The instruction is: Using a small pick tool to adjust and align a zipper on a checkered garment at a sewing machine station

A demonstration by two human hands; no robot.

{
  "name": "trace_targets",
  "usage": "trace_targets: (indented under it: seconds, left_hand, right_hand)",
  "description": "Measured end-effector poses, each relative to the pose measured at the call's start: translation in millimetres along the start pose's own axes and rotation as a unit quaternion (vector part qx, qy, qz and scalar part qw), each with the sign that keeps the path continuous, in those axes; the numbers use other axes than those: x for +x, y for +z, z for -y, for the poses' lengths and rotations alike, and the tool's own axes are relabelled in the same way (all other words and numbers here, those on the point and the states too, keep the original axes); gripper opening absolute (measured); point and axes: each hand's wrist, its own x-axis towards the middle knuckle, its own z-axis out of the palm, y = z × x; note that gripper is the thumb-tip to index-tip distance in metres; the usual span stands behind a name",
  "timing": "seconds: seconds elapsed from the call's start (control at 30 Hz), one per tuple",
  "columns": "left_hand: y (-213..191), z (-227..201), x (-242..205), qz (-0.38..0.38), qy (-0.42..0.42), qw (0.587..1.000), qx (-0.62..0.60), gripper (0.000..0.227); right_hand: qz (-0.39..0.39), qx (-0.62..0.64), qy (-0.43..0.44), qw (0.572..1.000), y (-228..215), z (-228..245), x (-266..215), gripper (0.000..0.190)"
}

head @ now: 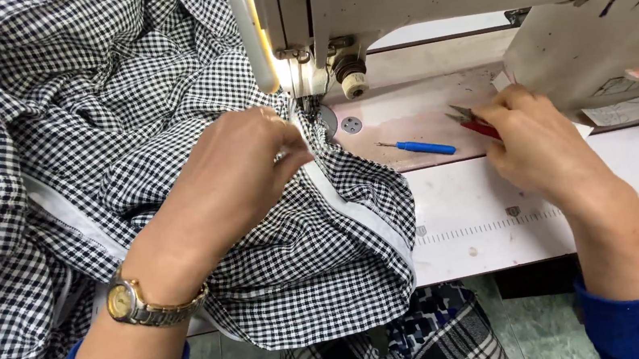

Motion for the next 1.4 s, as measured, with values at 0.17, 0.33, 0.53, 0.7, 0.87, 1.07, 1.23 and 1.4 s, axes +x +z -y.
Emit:
trace_targets:
  seconds: [0.17, 0.33, 0.53, 0.7, 0.87, 1.07, 1.23, 1.4]
  left_hand:
    - [5, 15, 4, -0.094, 0.081, 0.992, -0.035, 0.013]
    - [13, 15, 3, -0.140, 0.115, 0.979, -0.096, 0.011]
    - [20, 14, 2, -0.172, 0.106, 0.969, -0.140, 0.011]
    - [20, 9, 0, -0.168, 0.108, 0.964, -0.178, 0.010]
    - [23, 10, 1, -0.168, 0.113, 0.961, -0.186, 0.012]
    - [24, 8, 1, -0.179, 0.123, 0.959, -0.179, 0.011]
    - [24, 5, 2, -0.183, 0.122, 0.958, -0.186, 0.012]
    - [21, -7, 3, -0.114, 0.040, 0.899, -0.422, 0.012]
  right_hand:
    - [0.010, 0.017, 0.033, 0.999, 0, 6, 8, 0.058]
    - [-0.079, 0.012, -0.014, 0.997, 24, -2, 9, 0.031]
    - [-0.190, 0.160, -0.137, 0.959, -25, 62, -6, 0.007]
    - [-0.138, 0.180, -0.173, 0.958, -43, 99, -7, 0.034]
    - [-0.166, 0.227, -0.172, 0.944, -54, 120, -7, 0.025]
    - [-0.180, 0.220, -0.165, 0.945, -50, 129, -1, 0.017]
    - [-0.190, 0.229, -0.170, 0.939, -49, 130, 1, 0.011]
    - [-0.171, 0.287, -0.125, 0.934, -46, 100, -5, 0.015]
